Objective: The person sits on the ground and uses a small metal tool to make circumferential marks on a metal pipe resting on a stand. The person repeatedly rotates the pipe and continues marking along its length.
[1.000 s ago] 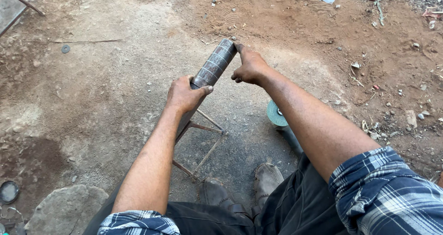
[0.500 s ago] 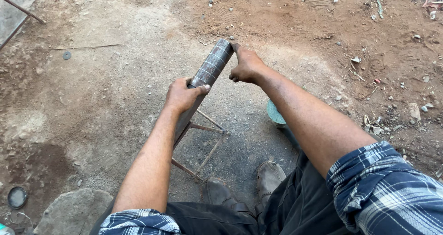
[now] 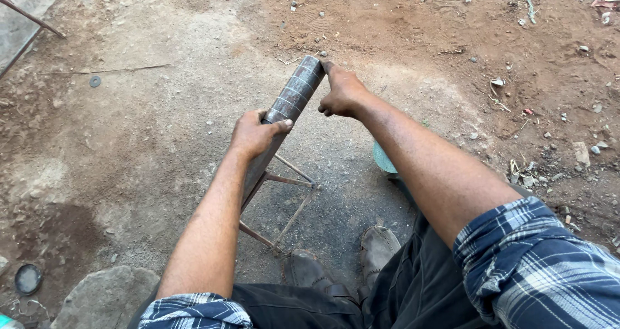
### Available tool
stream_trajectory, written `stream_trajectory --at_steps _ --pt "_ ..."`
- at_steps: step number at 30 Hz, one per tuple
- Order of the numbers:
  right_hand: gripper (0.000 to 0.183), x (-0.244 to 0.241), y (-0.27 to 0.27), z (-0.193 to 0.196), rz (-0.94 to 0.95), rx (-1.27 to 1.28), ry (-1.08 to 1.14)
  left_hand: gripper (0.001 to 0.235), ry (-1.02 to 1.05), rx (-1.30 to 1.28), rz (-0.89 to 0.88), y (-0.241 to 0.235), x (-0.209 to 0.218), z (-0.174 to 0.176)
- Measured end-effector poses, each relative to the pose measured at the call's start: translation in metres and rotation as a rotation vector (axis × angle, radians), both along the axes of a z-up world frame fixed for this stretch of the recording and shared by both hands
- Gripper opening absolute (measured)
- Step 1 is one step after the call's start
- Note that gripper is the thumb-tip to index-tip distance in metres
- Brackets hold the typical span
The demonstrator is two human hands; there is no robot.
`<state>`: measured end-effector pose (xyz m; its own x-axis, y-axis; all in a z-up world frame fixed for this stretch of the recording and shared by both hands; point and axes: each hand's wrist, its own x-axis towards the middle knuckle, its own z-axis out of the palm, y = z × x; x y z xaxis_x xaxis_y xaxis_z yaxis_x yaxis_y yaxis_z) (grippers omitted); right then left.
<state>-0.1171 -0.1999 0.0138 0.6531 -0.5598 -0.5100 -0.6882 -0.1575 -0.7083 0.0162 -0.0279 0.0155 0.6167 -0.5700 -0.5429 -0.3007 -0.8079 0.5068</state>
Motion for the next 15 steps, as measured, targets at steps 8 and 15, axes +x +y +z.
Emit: stream_trajectory --at_steps 8,15 --pt "0.101 0.000 0.000 0.000 -0.020 0.036 -0.026 0.041 0.081 -0.027 0.045 0.002 0.008 -0.008" --pt "0.100 0.000 -0.004 -0.010 -0.026 0.028 -0.032 0.063 -0.144 -0.016 -0.084 0.004 0.003 -0.003"
